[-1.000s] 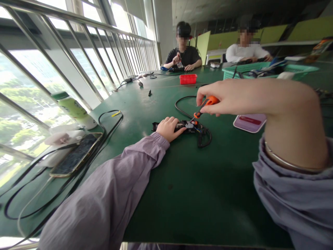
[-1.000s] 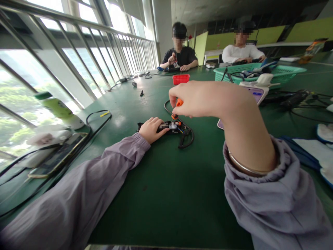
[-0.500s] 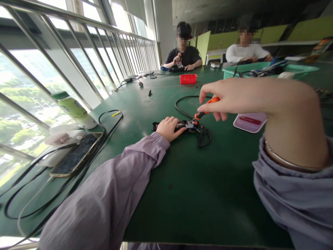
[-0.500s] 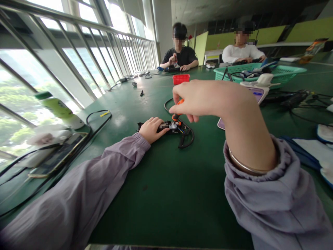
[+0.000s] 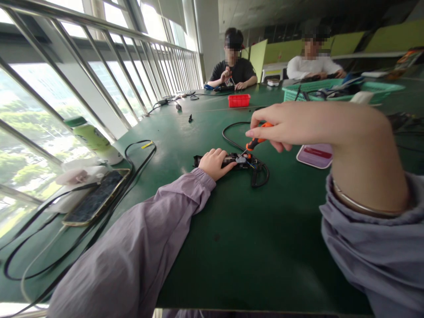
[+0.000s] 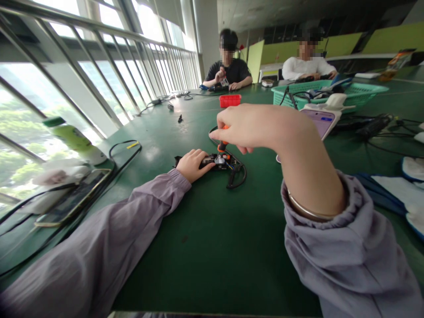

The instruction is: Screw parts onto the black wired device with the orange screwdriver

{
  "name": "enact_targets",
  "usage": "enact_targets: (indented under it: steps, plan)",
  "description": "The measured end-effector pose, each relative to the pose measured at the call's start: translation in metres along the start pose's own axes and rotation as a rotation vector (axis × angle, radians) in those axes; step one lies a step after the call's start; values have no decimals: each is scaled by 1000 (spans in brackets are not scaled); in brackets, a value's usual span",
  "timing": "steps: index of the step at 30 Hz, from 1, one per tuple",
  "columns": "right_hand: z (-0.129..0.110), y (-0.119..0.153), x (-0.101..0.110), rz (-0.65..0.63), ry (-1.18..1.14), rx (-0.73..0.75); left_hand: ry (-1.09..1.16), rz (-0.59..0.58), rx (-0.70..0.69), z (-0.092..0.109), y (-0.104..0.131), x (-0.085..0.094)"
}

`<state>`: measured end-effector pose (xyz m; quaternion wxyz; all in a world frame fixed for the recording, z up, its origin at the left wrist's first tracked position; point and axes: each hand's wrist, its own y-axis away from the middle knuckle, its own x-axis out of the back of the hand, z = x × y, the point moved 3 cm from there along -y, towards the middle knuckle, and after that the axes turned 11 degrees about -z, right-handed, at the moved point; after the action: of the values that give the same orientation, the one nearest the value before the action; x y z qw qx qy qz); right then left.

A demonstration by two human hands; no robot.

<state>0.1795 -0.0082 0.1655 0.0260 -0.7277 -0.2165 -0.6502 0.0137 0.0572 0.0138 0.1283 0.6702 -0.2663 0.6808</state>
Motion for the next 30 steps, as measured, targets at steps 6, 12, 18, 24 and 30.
enact_targets:
  steps: [6,12,18,24,30]
  plan:
    - [3,4,3,140,72,78,5,-3,5,0,0,0]
    - [2,3,2,33,19,36,-7,-16,8,1,0,2]
    - [3,1,3,104,49,68,-4,-7,6,-1,0,0]
    - [3,-2,0,75,3,51,-19,-17,10,1,0,2]
    - [9,-6,1,148,-94,153,-16,-19,13,1,1,2]
